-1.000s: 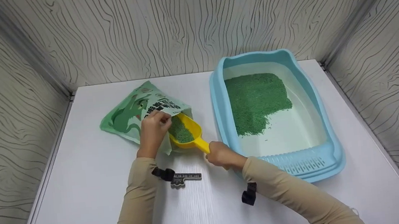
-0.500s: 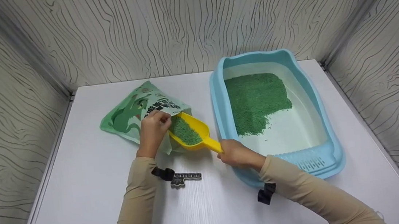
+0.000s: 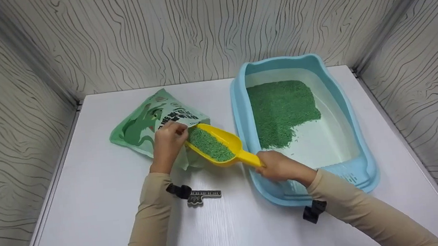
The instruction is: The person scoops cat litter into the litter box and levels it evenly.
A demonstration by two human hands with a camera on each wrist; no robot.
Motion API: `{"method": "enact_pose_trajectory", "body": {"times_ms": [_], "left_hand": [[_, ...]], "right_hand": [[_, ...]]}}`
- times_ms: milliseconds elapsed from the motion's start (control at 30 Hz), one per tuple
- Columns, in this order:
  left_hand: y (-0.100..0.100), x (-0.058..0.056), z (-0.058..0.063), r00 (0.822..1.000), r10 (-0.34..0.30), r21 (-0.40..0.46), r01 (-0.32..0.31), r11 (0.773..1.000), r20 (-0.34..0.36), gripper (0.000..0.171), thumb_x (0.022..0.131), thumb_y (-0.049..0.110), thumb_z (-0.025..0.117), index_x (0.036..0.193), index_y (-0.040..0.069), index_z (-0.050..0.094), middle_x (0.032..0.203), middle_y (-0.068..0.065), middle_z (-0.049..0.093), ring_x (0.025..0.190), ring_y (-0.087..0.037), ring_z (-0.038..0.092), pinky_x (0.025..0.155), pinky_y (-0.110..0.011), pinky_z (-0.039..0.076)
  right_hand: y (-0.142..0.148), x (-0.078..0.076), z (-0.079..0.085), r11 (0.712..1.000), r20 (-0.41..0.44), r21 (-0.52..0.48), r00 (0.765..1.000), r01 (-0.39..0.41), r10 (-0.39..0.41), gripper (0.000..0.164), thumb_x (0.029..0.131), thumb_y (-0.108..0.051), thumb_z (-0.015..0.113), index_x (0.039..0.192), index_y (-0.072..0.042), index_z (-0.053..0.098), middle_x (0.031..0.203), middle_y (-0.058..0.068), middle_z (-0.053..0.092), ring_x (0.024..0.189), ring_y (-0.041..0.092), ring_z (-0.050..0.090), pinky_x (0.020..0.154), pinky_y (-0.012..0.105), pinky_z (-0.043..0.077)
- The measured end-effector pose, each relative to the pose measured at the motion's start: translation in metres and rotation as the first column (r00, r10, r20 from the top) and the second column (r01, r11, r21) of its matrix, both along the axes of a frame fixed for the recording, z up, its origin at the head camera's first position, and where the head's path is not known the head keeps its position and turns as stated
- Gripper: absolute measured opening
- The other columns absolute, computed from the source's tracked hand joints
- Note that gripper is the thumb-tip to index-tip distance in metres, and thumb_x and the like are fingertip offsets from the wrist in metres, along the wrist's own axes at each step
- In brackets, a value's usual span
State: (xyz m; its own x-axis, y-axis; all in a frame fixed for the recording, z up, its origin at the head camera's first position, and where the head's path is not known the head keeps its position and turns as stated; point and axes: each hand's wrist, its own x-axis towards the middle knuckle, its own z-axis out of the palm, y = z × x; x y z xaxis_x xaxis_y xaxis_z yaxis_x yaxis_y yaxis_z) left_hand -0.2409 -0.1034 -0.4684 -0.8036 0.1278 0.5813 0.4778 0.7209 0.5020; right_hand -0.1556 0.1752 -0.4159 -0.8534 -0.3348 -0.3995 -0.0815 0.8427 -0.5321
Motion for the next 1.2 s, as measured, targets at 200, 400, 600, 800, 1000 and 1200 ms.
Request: {"method": "enact_pose_trajectory", "body": {"times_ms": [200,400,600,800,1000,1200], "left_hand": [[0.000,0.000,0.000,1.000,0.006,0.002,-0.006,1.000,0.013,0.005,0.081,0.000,0.068,0.080,0.001,0.072,0.077,-0.013,0.068,0.070,-0.021,0.068,0.062,-0.030,0.057],[0.000,0.000,0.001,1.000,0.000,0.010,0.000,1.000,0.017,0.004,0.081,0.000,0.068,0.081,0.000,0.072,0.078,-0.013,0.068,0.071,-0.022,0.068,0.064,-0.030,0.058],[0.000,-0.001,-0.001,1.000,-0.011,0.010,0.011,1.000,0.013,0.004,0.081,-0.001,0.068,0.080,0.000,0.071,0.077,-0.013,0.068,0.070,-0.022,0.068,0.063,-0.030,0.058],[-0.001,-0.001,-0.001,1.000,-0.005,0.018,0.005,1.000,0.013,0.006,0.081,-0.002,0.067,0.079,0.001,0.072,0.076,-0.013,0.067,0.069,-0.021,0.068,0.062,-0.030,0.057],[-0.001,0.001,-0.002,1.000,-0.007,-0.004,0.007,1.000,0.005,0.005,0.083,0.000,0.068,0.081,0.003,0.071,0.078,-0.012,0.066,0.071,-0.021,0.069,0.064,-0.031,0.058],[0.000,0.001,-0.004,1.000,-0.003,-0.013,0.003,1.000,0.010,0.003,0.083,0.001,0.069,0.081,0.002,0.071,0.077,-0.012,0.066,0.071,-0.021,0.068,0.063,-0.031,0.058]], "right_hand": [[0.018,-0.001,0.002,0.998,-0.029,-0.022,0.998,-0.053,0.052,0.010,0.090,-0.009,0.059,0.094,0.000,0.055,0.074,0.004,0.048,0.067,0.015,0.044,0.061,0.025,0.035],[0.036,-0.003,0.010,0.998,0.021,-0.021,0.998,-0.059,0.060,0.018,0.093,-0.011,0.057,0.105,0.002,0.054,0.076,0.006,0.050,0.064,0.014,0.049,0.059,0.023,0.041],[0.051,-0.005,0.017,0.994,0.001,-0.032,0.995,-0.104,0.104,0.024,0.094,-0.011,0.056,0.112,0.005,0.054,0.077,0.008,0.050,0.068,0.015,0.045,0.064,0.026,0.037],[0.057,-0.005,0.021,0.990,-0.013,-0.061,0.992,-0.129,0.129,0.022,0.094,-0.010,0.056,0.109,0.005,0.054,0.076,0.008,0.050,0.066,0.015,0.044,0.063,0.025,0.037],[0.059,-0.008,0.022,0.993,-0.012,-0.075,0.996,-0.093,0.093,0.020,0.093,-0.009,0.056,0.107,0.006,0.055,0.078,0.008,0.051,0.068,0.015,0.045,0.063,0.026,0.038],[0.063,-0.009,0.025,0.994,-0.045,-0.082,0.996,-0.076,0.072,0.023,0.093,-0.008,0.056,0.110,0.007,0.055,0.081,0.011,0.054,0.070,0.016,0.047,0.066,0.027,0.040]]}}
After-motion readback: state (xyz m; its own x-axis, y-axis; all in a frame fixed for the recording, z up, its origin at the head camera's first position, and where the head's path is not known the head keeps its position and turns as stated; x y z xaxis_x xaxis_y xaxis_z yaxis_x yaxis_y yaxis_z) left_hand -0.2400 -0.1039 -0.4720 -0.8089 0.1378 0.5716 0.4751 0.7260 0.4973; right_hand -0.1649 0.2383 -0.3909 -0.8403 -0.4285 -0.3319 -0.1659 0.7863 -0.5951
